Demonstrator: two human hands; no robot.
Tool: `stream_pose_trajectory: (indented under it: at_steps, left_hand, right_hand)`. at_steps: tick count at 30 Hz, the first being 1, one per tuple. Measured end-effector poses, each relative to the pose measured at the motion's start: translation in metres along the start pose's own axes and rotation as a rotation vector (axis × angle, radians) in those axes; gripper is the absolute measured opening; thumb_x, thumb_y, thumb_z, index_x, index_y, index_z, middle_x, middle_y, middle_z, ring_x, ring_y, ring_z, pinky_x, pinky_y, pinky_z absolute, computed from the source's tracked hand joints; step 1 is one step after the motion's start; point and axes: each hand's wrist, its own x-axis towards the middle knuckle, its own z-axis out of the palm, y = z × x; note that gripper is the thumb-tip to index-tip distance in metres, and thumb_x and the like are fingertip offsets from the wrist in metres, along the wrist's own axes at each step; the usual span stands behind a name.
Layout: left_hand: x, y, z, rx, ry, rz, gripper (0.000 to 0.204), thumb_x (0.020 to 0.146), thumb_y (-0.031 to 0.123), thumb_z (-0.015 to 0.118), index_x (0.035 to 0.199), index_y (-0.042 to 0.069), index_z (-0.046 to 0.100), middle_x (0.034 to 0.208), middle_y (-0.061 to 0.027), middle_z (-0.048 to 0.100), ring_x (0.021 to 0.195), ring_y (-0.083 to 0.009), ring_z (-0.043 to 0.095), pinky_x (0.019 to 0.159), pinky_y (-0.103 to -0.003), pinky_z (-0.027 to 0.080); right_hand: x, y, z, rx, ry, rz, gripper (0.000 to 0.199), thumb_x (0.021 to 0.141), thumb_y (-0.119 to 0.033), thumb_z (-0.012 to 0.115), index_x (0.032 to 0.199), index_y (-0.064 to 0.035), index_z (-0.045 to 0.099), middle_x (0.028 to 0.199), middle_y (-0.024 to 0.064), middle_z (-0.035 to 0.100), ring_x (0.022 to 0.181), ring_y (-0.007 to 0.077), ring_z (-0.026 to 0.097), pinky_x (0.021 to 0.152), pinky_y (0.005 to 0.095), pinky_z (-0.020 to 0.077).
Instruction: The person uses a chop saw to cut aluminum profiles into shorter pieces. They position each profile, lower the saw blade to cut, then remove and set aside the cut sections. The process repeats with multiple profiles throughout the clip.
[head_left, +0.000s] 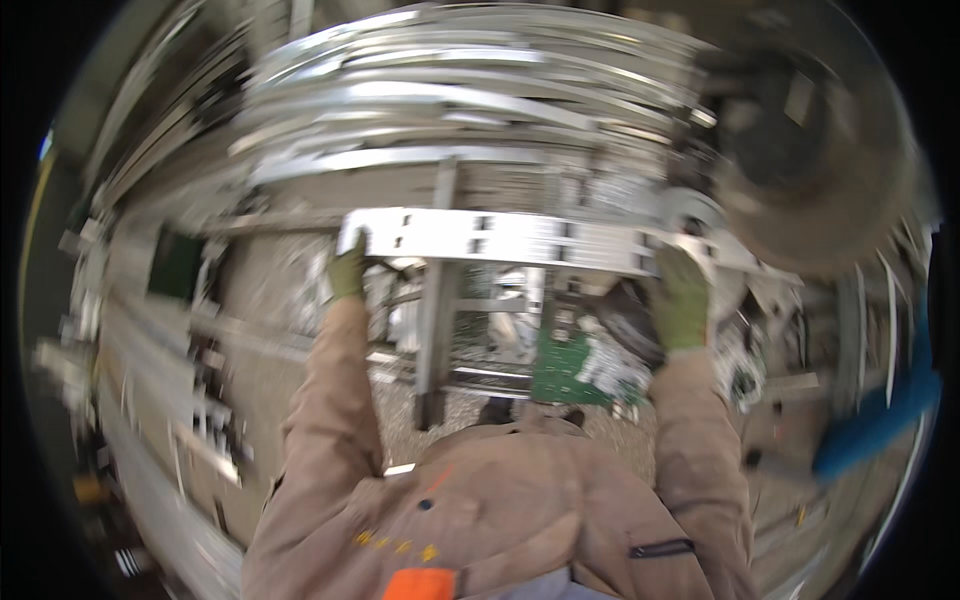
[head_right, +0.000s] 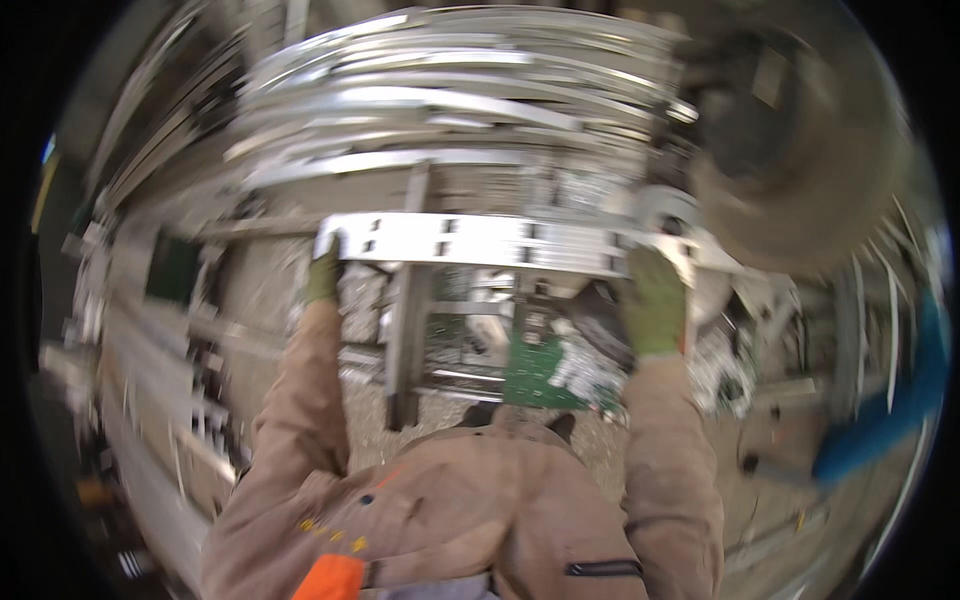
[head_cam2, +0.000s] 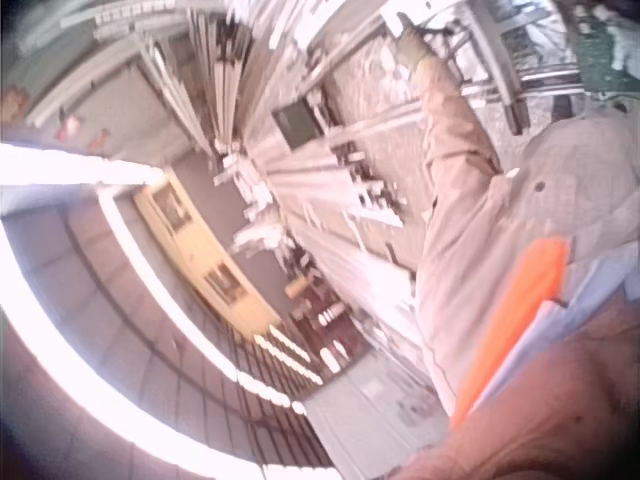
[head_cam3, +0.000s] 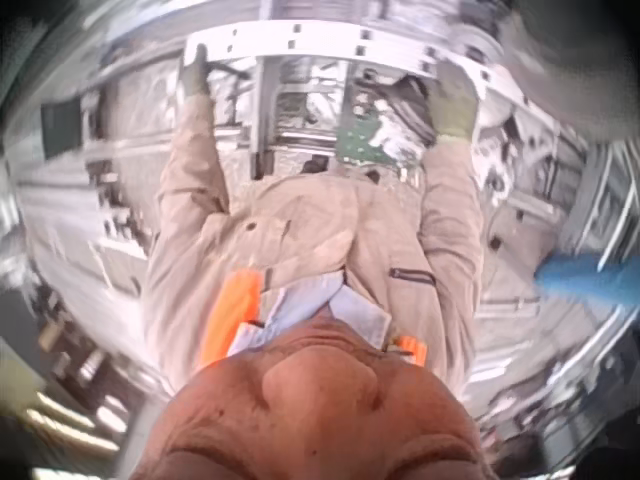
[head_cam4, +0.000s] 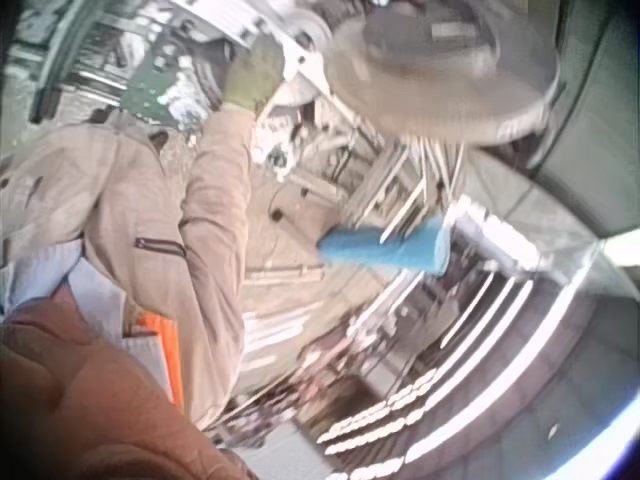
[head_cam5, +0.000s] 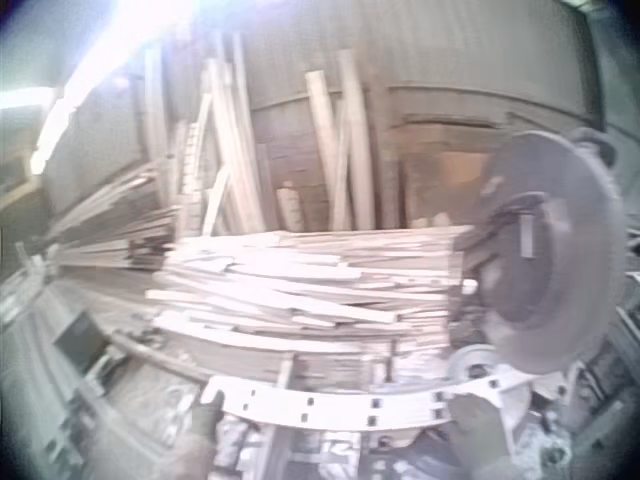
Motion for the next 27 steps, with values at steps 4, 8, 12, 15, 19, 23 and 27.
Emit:
stream_pose_trajectory:
  at_steps: [4,8,12,15,19,23,27]
  left_hand:
    - [-0.075,0.085,0.035,-0.515,-0.127,0.09,0.069,0.103,0.024,0.102,0.158,-0.002,0.07,0.135,-0.0106,0.084,0.094,-0.0242,0.082,0.079,-0.044,0.069]
    - [-0.08,0.07,0.024,-0.577,-0.05,0.065,0.073,0.101,0.024,0.105,0.159,-0.004,0.071,0.133,-0.0119,0.085,0.111,-0.0213,0.081,0.096,-0.037,0.066]
    - [-0.088,0.075,0.027,-0.513,0.026,0.098,0.084,0.099,0.031,0.106,0.164,-0.005,0.067,0.129,-0.0122,0.085,0.11,-0.0198,0.081,0.089,-0.035,0.067]
    - [-0.073,0.047,0.034,-0.532,0.041,0.126,0.088,0.096,0.035,0.108,0.164,-0.006,0.068,0.135,-0.0127,0.085,0.118,-0.0193,0.079,0.101,-0.035,0.065]
    - [-0.083,0.071,0.037,-0.398,0.054,0.137,0.086,0.097,0.033,0.108,0.165,-0.003,0.07,0.131,-0.0121,0.085,0.114,-0.0197,0.077,0.101,-0.037,0.065]
    - [-0.088,0.08,0.026,-0.504,-0.002,0.094,0.087,0.096,0.035,0.108,0.165,-0.002,0.069,0.135,-0.0138,0.086,0.119,-0.0198,0.078,0.104,-0.037,0.065]
    - [-0.092,0.085,0.021,-0.474,0.025,0.123,0.09,0.096,0.038,0.109,0.166,-0.002,0.068,0.136,-0.0147,0.086,0.121,-0.022,0.078,0.108,-0.039,0.064]
  right_hand:
    - [-0.007,-0.005,-0.014,-0.016,-0.027,0.08,0.05,0.099,-0.02,0.094,0.146,-0.0037,0.085,0.153,0.0192,0.083,0.145,0.0448,0.074,0.126,0.0547,0.0579]
    - [-0.001,-0.008,-0.011,-0.018,-0.086,0.073,0.051,0.101,-0.02,0.094,0.149,-0.0062,0.085,0.156,0.0172,0.082,0.149,0.0446,0.072,0.129,0.0541,0.0566]
    - [0.002,-0.009,-0.01,-0.052,-0.119,0.066,0.05,0.102,-0.016,0.092,0.151,-0.0047,0.084,0.158,0.0183,0.081,0.151,0.0447,0.071,0.13,0.0545,0.0553]
    - [0.004,-0.01,-0.008,-0.055,-0.134,0.066,0.049,0.103,-0.014,0.09,0.151,-0.0032,0.084,0.16,0.0191,0.08,0.152,0.0444,0.071,0.13,0.0542,0.0553]
    - [-0.002,-0.009,-0.015,-0.061,-0.154,0.105,0.049,0.104,-0.014,0.09,0.151,-0.0036,0.084,0.162,0.0183,0.08,0.153,0.0432,0.071,0.131,0.0525,0.0552]
    - [-0.001,-0.002,-0.009,-0.082,-0.174,0.095,0.05,0.105,-0.016,0.089,0.153,-0.0043,0.083,0.162,0.0181,0.079,0.153,0.0425,0.071,0.13,0.0519,0.0555]
    - [-0.002,-0.005,-0.008,-0.095,-0.167,0.084,0.051,0.105,-0.017,0.089,0.154,-0.0045,0.083,0.162,0.0188,0.079,0.153,0.0433,0.071,0.13,0.0528,0.056]
